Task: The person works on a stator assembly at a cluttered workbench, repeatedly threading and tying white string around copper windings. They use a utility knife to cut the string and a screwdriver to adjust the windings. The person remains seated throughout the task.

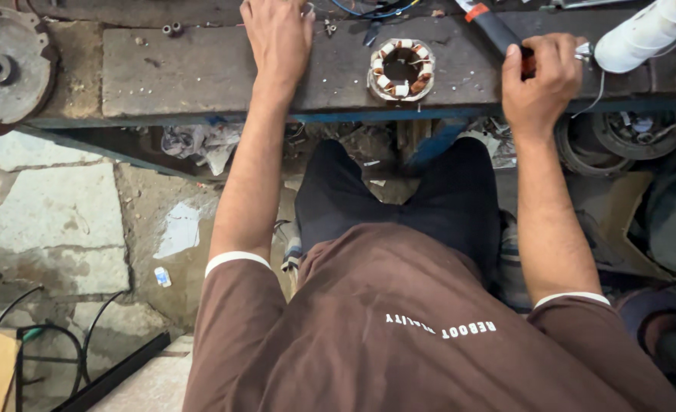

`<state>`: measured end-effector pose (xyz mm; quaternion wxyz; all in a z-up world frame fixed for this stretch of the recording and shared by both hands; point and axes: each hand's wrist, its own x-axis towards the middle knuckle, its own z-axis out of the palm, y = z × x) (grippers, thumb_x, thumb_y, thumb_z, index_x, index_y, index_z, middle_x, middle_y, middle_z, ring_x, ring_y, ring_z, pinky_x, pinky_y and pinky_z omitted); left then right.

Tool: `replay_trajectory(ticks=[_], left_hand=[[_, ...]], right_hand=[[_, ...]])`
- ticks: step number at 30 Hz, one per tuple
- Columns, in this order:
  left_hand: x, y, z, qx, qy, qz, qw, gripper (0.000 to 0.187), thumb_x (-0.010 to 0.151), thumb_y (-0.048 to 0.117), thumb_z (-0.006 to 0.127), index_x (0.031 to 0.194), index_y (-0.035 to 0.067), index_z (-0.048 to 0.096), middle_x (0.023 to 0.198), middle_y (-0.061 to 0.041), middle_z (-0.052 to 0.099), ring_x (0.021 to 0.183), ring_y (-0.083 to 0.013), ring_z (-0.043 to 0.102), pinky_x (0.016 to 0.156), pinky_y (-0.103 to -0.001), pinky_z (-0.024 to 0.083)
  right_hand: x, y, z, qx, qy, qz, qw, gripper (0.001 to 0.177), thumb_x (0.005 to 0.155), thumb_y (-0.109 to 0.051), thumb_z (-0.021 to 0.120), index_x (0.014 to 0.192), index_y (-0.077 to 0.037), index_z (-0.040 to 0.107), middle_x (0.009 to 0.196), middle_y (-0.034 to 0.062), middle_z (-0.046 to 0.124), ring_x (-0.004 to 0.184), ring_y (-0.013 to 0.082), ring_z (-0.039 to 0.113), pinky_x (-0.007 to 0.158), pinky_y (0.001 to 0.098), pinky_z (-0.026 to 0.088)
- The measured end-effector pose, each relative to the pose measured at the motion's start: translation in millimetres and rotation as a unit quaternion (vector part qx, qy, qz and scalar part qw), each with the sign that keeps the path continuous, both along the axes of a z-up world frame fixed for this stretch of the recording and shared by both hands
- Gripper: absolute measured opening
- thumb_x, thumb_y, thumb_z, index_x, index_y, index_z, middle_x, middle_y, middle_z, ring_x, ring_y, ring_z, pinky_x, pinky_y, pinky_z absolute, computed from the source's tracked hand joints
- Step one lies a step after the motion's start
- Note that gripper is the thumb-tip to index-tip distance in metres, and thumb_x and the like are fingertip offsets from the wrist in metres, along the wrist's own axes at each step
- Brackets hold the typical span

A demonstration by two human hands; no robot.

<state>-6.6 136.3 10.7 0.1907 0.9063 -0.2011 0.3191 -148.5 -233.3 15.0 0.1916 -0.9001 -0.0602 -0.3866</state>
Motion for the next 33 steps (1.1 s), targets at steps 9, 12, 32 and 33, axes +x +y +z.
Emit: replay_trajectory(ticks=[9,12,32,33], left_hand=[[-31.8,-4.0,22.9,-0.177,0.000,-0.043,0.983,0.010,0.096,0.012,0.077,0.102,0.007,0.071,0.098,-0.012,0.066,0.093,-0.0282,0.060,0.079,-0.040,0.046],[-64.8,-15.3,45.3,-0.356,0.060,-0.067,0.930,0.008,0.102,0.010,0.073,0.101,0.005,0.067,0.092,-0.006,0.068,0.082,-0.0174,0.064,0.073,-0.032,0.050],[-212.9,-116.5,1.5,-0.379,0.397,-0.262,0.794,0.008,0.093,0.009,0.074,0.096,0.001,0.071,0.086,-0.002,0.065,0.072,-0.0083,0.062,0.064,-0.025,0.050],[-212.1,-116.8,-2.6,-0.389,0.403,-0.267,0.784,0.009,0.094,0.009,0.073,0.097,0.001,0.071,0.087,-0.001,0.065,0.075,-0.0073,0.063,0.066,-0.024,0.051]], right_hand=[[2.5,3.4,4.1,-0.011,0.009,-0.013,1.000,0.017,0.093,-0.009,0.076,0.107,-0.003,0.068,0.115,0.0116,0.065,0.104,0.0361,0.064,0.093,0.0484,0.049],[0.3,4.0,9.2,-0.016,0.013,-0.009,1.000,0.020,0.094,-0.010,0.077,0.110,-0.004,0.068,0.118,0.0119,0.064,0.107,0.0361,0.063,0.095,0.0479,0.049],[-122.6,68.9,-7.2,0.271,0.242,0.209,0.908,0.016,0.100,-0.012,0.071,0.103,0.004,0.069,0.090,0.0119,0.069,0.082,0.0237,0.066,0.076,0.0326,0.051],[-124.0,68.1,-14.1,0.288,0.249,0.208,0.901,0.015,0.100,-0.011,0.070,0.100,0.004,0.069,0.087,0.0112,0.068,0.079,0.0215,0.065,0.074,0.0308,0.050]])
